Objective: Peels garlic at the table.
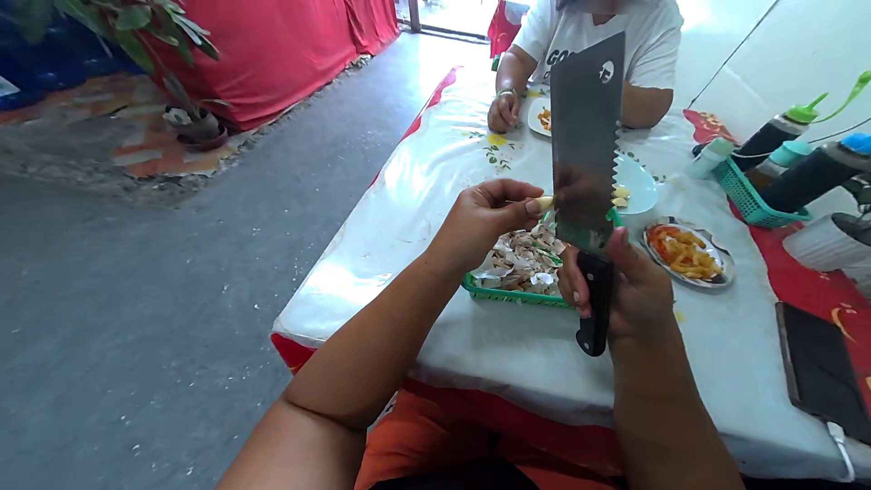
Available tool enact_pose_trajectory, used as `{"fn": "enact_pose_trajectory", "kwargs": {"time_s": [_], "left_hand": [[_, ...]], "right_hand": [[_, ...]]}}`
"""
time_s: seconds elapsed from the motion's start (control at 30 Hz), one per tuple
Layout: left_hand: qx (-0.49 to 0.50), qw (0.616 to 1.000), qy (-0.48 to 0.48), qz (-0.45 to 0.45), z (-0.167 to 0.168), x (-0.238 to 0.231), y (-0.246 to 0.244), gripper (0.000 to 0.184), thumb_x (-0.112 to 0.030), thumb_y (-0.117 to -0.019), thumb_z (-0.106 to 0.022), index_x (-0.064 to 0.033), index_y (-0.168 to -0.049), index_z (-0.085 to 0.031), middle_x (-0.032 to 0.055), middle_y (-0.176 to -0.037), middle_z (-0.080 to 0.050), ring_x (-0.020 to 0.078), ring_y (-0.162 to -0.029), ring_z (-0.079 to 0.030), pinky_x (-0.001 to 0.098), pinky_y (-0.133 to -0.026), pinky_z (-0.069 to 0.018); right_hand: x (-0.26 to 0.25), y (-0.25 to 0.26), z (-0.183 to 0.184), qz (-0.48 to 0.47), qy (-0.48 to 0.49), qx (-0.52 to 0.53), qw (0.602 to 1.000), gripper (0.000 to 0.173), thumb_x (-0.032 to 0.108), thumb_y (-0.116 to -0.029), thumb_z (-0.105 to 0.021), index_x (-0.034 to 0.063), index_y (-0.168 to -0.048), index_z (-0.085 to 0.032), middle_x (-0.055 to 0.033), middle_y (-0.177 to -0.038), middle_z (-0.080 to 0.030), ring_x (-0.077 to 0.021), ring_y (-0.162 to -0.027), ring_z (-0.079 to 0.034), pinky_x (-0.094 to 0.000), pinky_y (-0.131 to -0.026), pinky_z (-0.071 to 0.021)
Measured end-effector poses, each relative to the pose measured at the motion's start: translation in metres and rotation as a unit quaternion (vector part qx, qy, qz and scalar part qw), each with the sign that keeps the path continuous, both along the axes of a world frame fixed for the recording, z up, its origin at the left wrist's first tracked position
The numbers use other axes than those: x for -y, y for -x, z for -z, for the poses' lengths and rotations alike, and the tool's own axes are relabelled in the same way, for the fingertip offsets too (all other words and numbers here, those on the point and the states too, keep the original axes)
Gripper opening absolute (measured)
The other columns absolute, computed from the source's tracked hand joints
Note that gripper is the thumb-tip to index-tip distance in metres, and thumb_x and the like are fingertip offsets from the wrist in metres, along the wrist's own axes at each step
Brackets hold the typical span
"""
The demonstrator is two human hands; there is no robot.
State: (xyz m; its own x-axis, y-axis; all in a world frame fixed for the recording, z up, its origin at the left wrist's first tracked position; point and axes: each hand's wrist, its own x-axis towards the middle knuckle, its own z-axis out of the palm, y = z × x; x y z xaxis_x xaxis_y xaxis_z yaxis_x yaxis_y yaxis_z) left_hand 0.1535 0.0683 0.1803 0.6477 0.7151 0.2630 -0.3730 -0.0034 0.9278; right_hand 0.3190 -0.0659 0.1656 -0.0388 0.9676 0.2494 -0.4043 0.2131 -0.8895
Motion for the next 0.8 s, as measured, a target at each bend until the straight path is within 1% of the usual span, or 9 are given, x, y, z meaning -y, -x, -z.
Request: {"fn": "enact_pose_trajectory", "kwargs": {"time_s": [0.13,0.2,0.33,0.43,0.5,0.57,0.67,0.73,0.8], "left_hand": [[0.016,0.999,0.019,0.025,0.0,-0.001,0.001,0.014,0.003,-0.0965,-0.064,0.0002,-0.11,-0.068,0.0055,-0.096,-0.073,0.0109,-0.083,-0.071,0.0264,-0.08,-0.061],[0.003,1.0,-0.014,0.02,0.0,-0.001,0.002,0.015,0.004,-0.0939,-0.067,0.0003,-0.109,-0.069,0.0053,-0.096,-0.073,0.0104,-0.083,-0.071,0.0267,-0.08,-0.0612],[-0.069,0.991,-0.111,-0.041,-0.002,0.002,0.003,0.02,0.0,-0.0872,-0.077,-0.0036,-0.106,-0.073,0.0036,-0.092,-0.074,0.0074,-0.076,-0.069,0.0229,-0.072,-0.059],[-0.067,0.99,-0.119,-0.045,0.0,0.001,0.003,0.013,-0.006,-0.0935,-0.072,-0.0039,-0.106,-0.072,0.0032,-0.095,-0.074,0.0079,-0.081,-0.07,0.0246,-0.078,-0.0595],[-0.053,0.993,-0.092,-0.056,0.003,-0.001,0.001,0.011,-0.011,-0.0968,-0.069,-0.0058,-0.106,-0.073,0.0002,-0.093,-0.073,0.0068,-0.083,-0.068,0.025,-0.08,-0.0579],[-0.053,0.995,-0.045,-0.072,0.002,-0.005,0.004,0.013,-0.015,-0.0996,-0.065,-0.0076,-0.109,-0.071,-0.0013,-0.096,-0.071,0.0075,-0.089,-0.067,0.0267,-0.083,-0.057],[-0.093,0.991,0.025,-0.088,-0.013,-0.019,0.006,0.015,-0.019,-0.1034,-0.059,-0.0109,-0.115,-0.065,-0.0024,-0.102,-0.069,0.0067,-0.088,-0.066,0.0244,-0.077,-0.0565],[-0.154,0.985,0.008,-0.074,-0.028,-0.03,-0.001,0.015,-0.021,-0.103,-0.061,-0.0125,-0.116,-0.063,-0.0033,-0.101,-0.07,0.0055,-0.083,-0.067,0.0223,-0.073,-0.0562],[-0.225,0.971,-0.06,-0.043,-0.04,-0.039,-0.021,0.019,-0.02,-0.0997,-0.067,-0.0076,-0.115,-0.067,0.0006,-0.099,-0.071,0.0086,-0.085,-0.068,0.0259,-0.077,-0.0572]], "right_hand": [[-0.001,-0.002,0.003,-0.034,-0.022,-0.017,0.999,0.053,0.061,-0.0976,-0.056,0.0098,-0.109,-0.059,-0.0037,-0.066,-0.06,-0.0112,-0.05,-0.06,-0.0241,-0.05,-0.0555],[-0.002,-0.002,0.002,-0.026,-0.021,-0.017,0.999,0.053,0.061,-0.0979,-0.055,0.0088,-0.107,-0.06,-0.0042,-0.065,-0.06,-0.0113,-0.048,-0.06,-0.0243,-0.048,-0.0554],[-0.001,-0.001,0.001,-0.013,-0.001,-0.019,1.0,0.052,0.06,-0.099,-0.055,0.0087,-0.106,-0.061,-0.0047,-0.064,-0.059,-0.0113,-0.047,-0.059,-0.0246,-0.048,-0.0552],[0.0,-0.001,0.0,-0.001,0.022,-0.024,0.999,0.051,0.059,-0.0996,-0.054,0.0092,-0.102,-0.06,-0.0045,-0.064,-0.059,-0.0107,-0.047,-0.059,-0.0237,-0.047,-0.0549],[0.0,-0.001,-0.001,0.012,0.039,-0.031,0.999,0.052,0.06,-0.1006,-0.051,0.0087,-0.098,-0.06,-0.0047,-0.064,-0.06,-0.0105,-0.047,-0.059,-0.0234,-0.047,-0.0548],[0.001,-0.002,-0.003,0.029,0.052,-0.032,0.998,0.051,0.058,-0.1038,-0.045,0.0084,-0.098,-0.059,-0.0043,-0.065,-0.059,-0.0098,-0.047,-0.057,-0.0229,-0.046,-0.0542],[0.006,-0.012,-0.009,0.058,0.042,-0.046,0.996,0.055,0.06,-0.1028,-0.045,0.008,-0.091,-0.062,-0.0028,-0.063,-0.058,-0.0087,-0.045,-0.056,-0.0223,-0.045,-0.0534],[0.013,-0.023,-0.014,0.072,0.008,-0.05,0.996,0.055,0.062,-0.1018,-0.046,0.0108,-0.091,-0.063,0.0005,-0.063,-0.057,-0.0069,-0.045,-0.054,-0.0215,-0.044,-0.0518],[0.02,-0.033,-0.017,0.08,-0.048,-0.068,0.993,0.054,0.059,-0.1035,-0.043,0.0117,-0.093,-0.066,0.0011,-0.063,-0.057,-0.0082,-0.046,-0.054,-0.023,-0.045,-0.0506]]}}
